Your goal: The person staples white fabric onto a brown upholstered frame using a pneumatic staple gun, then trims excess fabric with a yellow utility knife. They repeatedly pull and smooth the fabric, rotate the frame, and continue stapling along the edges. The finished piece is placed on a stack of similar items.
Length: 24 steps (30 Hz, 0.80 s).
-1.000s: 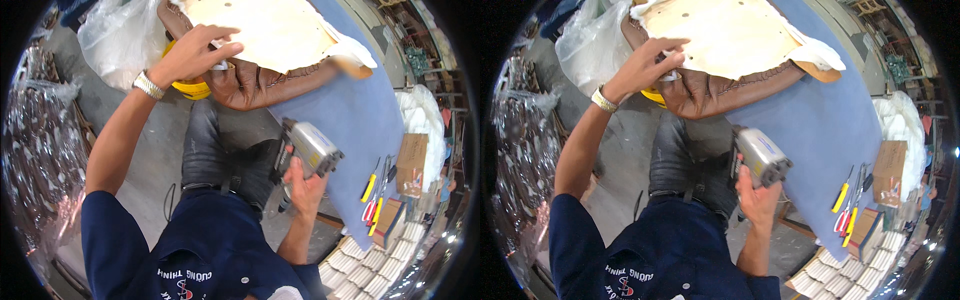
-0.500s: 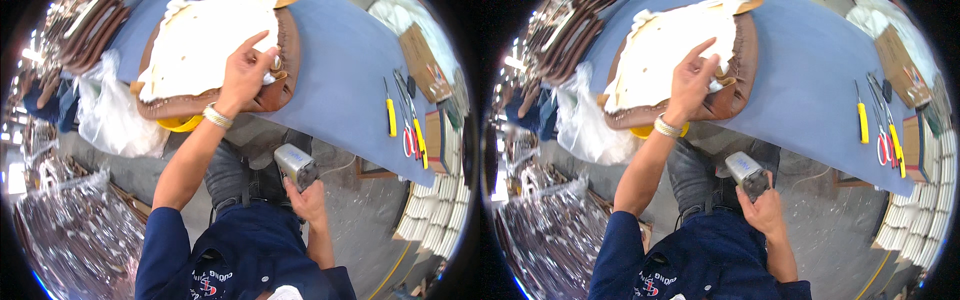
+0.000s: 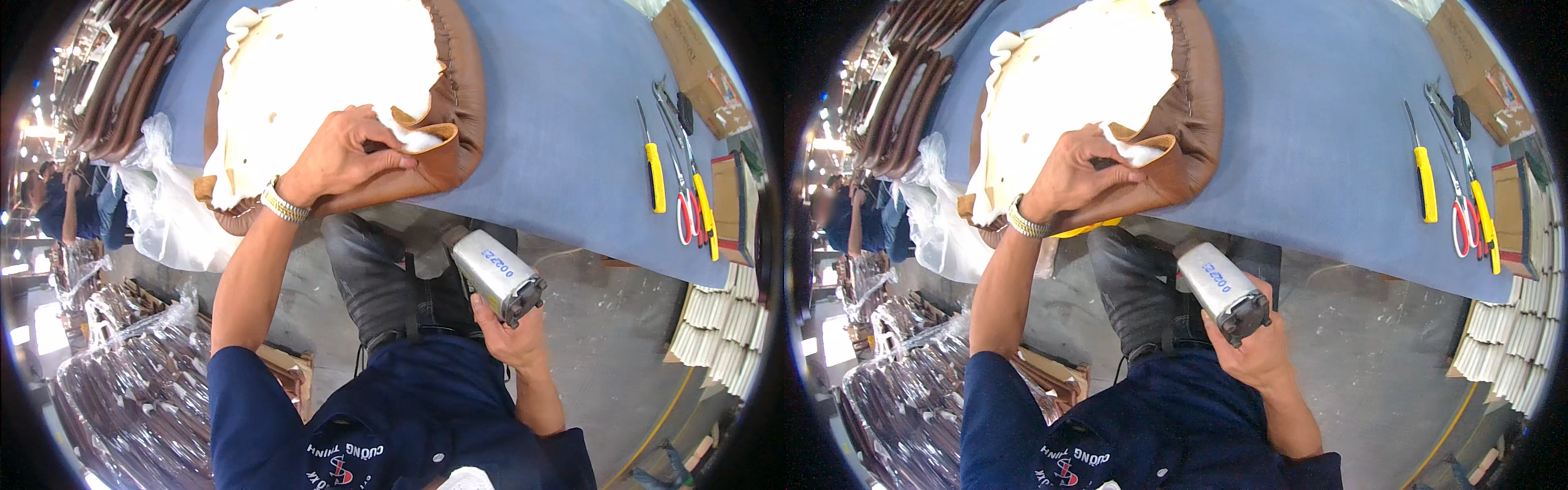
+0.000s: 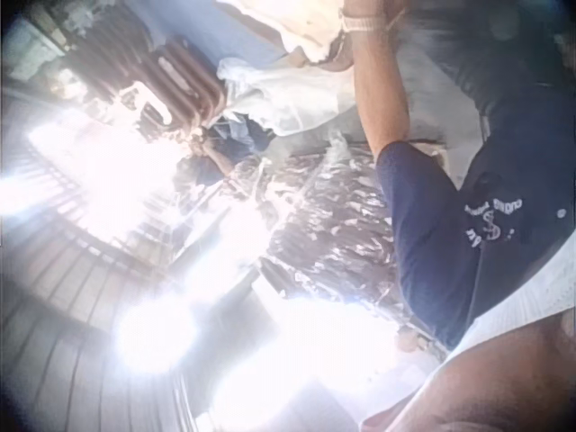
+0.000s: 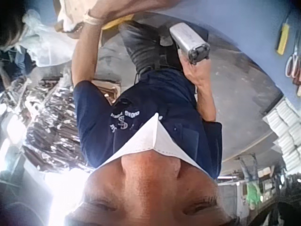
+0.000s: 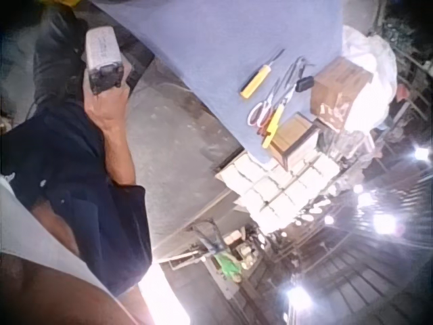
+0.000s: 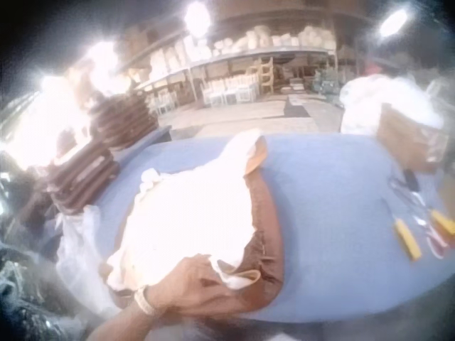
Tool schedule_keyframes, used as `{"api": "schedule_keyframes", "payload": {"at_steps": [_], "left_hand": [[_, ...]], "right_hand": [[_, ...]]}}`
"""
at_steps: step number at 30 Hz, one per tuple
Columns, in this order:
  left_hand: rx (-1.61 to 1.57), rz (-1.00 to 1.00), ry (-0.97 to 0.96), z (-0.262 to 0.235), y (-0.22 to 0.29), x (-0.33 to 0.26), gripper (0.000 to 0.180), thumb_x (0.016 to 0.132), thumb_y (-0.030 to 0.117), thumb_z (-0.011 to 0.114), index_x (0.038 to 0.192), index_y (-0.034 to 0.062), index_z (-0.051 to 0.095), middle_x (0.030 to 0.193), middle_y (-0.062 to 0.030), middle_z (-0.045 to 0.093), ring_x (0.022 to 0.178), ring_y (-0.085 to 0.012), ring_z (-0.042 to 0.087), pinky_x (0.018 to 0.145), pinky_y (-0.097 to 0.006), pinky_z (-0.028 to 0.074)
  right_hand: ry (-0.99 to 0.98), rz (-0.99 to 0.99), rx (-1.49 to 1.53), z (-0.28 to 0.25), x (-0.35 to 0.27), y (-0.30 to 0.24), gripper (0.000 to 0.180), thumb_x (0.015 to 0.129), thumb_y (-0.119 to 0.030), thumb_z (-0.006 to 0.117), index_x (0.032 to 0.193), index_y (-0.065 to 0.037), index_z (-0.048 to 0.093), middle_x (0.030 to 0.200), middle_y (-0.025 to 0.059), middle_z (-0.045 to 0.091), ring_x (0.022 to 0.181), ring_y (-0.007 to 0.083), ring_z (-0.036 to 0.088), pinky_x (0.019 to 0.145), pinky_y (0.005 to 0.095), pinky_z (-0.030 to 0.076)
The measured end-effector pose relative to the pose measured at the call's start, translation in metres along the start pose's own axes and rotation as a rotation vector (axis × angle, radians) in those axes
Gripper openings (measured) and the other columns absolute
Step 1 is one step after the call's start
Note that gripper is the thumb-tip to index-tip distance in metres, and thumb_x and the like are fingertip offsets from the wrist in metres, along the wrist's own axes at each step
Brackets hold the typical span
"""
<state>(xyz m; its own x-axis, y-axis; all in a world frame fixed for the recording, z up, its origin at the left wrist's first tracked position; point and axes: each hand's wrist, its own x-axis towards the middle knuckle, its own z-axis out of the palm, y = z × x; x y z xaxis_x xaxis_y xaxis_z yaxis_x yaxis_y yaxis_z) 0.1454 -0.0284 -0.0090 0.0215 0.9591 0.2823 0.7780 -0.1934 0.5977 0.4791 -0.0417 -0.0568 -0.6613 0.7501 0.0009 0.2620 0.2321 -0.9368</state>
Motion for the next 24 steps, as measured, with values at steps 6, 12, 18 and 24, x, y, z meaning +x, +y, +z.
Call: {"api": "schedule_keyframes", "payload": {"at_steps": [6,12,18,24], "left_hand": [[-0.056,0.055,-0.093,-0.006,-0.019,0.011,0.018,0.083,0.021,0.083,0.090,0.0054,0.079,0.084,-0.0105,0.073,0.076,-0.0244,0.067,0.070,-0.035,0.051],[-0.178,0.159,-0.104,-0.005,-0.031,0.016,0.015,0.085,0.019,0.077,0.094,0.0067,0.079,0.085,-0.0118,0.073,0.079,-0.0297,0.068,0.073,-0.039,0.052],[-0.244,0.176,-0.162,0.003,-0.037,0.018,0.015,0.084,0.015,0.074,0.094,0.0053,0.079,0.086,-0.0122,0.072,0.081,-0.0315,0.068,0.074,-0.040,0.053],[-0.337,0.192,-0.152,0.005,-0.044,0.022,0.017,0.086,0.011,0.070,0.098,0.0003,0.076,0.089,-0.0162,0.073,0.083,-0.0303,0.071,0.076,-0.038,0.054]], "right_hand": [[0.065,0.007,-0.020,0.020,0.022,-0.018,0.036,0.089,-0.003,0.072,0.122,0.005,0.062,0.118,0.0213,0.069,0.093,0.0292,0.065,0.084,0.0379,0.051],[0.078,0.056,0.154,0.039,0.047,-0.054,0.043,0.099,0.002,0.058,0.139,0.007,0.045,0.120,0.0214,0.069,0.067,0.0112,0.062,0.058,0.0260,0.053],[0.159,0.199,0.144,0.056,0.071,-0.095,0.039,0.097,0.003,0.063,0.133,0.006,0.050,0.110,0.0153,0.070,0.067,0.0105,0.061,0.056,0.0250,0.050],[0.214,0.206,-0.060,0.071,0.084,-0.105,0.030,0.101,-0.009,0.062,0.127,0.006,0.058,0.098,0.0121,0.070,0.056,0.0090,0.055,0.050,0.0239,0.044]]}}
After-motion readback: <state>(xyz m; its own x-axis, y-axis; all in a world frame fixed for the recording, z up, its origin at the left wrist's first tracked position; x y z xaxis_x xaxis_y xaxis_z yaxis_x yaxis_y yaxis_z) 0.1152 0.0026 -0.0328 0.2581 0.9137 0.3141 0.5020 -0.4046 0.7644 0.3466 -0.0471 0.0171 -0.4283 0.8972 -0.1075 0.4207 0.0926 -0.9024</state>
